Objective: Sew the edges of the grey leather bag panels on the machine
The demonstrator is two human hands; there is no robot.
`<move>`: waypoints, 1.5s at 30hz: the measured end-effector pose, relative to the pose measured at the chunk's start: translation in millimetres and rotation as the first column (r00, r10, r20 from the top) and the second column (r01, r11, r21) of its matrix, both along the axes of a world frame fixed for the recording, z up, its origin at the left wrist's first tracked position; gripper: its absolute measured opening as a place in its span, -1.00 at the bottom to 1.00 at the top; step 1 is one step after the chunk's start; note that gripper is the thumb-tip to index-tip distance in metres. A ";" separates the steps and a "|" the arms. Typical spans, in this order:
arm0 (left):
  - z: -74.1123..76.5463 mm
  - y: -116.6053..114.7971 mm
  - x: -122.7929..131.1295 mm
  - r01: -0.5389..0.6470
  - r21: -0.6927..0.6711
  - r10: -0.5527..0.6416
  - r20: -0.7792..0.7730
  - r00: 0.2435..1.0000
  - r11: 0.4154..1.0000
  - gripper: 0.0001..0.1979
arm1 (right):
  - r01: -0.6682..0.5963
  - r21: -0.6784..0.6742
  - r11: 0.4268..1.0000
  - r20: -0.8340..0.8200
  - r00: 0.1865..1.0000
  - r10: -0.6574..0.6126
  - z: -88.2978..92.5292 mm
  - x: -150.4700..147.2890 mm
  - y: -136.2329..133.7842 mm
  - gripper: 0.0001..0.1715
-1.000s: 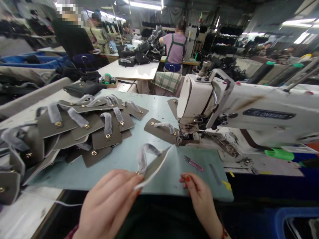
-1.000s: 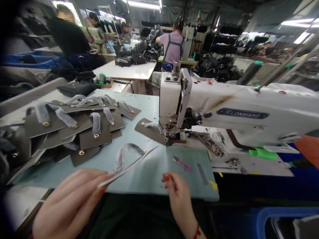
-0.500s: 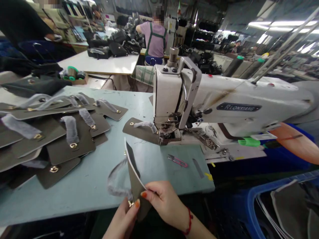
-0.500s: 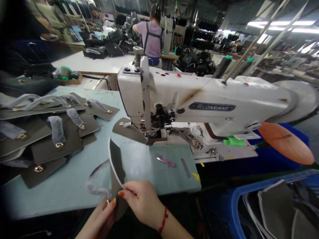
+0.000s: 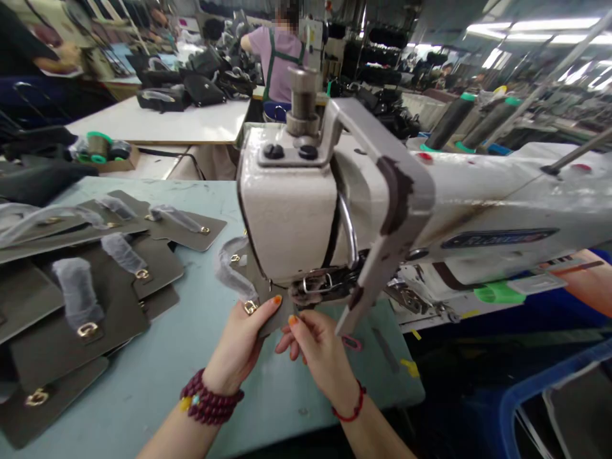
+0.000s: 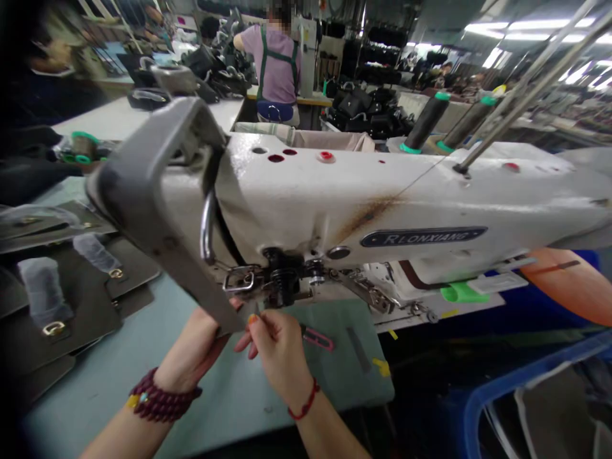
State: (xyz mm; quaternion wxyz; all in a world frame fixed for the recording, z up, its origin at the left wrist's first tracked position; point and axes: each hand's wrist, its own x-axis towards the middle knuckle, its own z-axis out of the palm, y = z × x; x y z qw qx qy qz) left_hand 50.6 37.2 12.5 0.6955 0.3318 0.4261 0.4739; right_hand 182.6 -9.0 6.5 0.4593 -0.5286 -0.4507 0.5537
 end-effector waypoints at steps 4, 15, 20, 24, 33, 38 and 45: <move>4.7 14.7 3.5 0.015 -0.025 -0.015 -0.025 1.000 1.000 -0.75 | 0.084 0.007 0.996 -0.028 0.996 -0.084 -11.6 -3.5 6.0 -0.48; 15.7 26.3 2.2 0.072 -0.072 -0.072 0.011 0.997 0.995 -0.78 | 0.164 0.027 0.986 -0.026 0.986 -0.164 -14.4 -11.8 6.9 -0.54; 11.6 32.3 4.9 0.059 -0.044 -0.057 0.046 0.997 0.997 -0.75 | 0.194 0.025 0.981 -0.021 0.981 -0.193 -11.7 -9.8 10.5 -0.56; 8.2 29.4 3.9 0.099 -0.049 -0.098 0.016 0.995 0.994 -0.72 | 0.192 0.005 0.981 -0.044 0.981 -0.191 -11.2 -10.2 5.8 -0.57; -7.6 32.7 -10.5 0.307 -0.012 -0.307 -0.022 0.951 0.952 -0.79 | 0.180 0.030 0.983 -0.053 0.983 -0.178 -9.4 -8.2 5.4 -0.59; -8.8 37.5 -23.4 0.449 -0.085 -0.456 -0.099 0.884 0.889 -0.80 | 0.139 0.075 0.987 -0.003 0.990 -0.139 -5.9 -3.8 4.8 -0.58; -8.8 38.3 -19.2 0.455 -0.087 -0.461 -0.081 0.884 0.886 -0.77 | 0.201 0.073 0.977 -0.035 0.979 -0.198 -3.9 -7.7 4.2 -0.61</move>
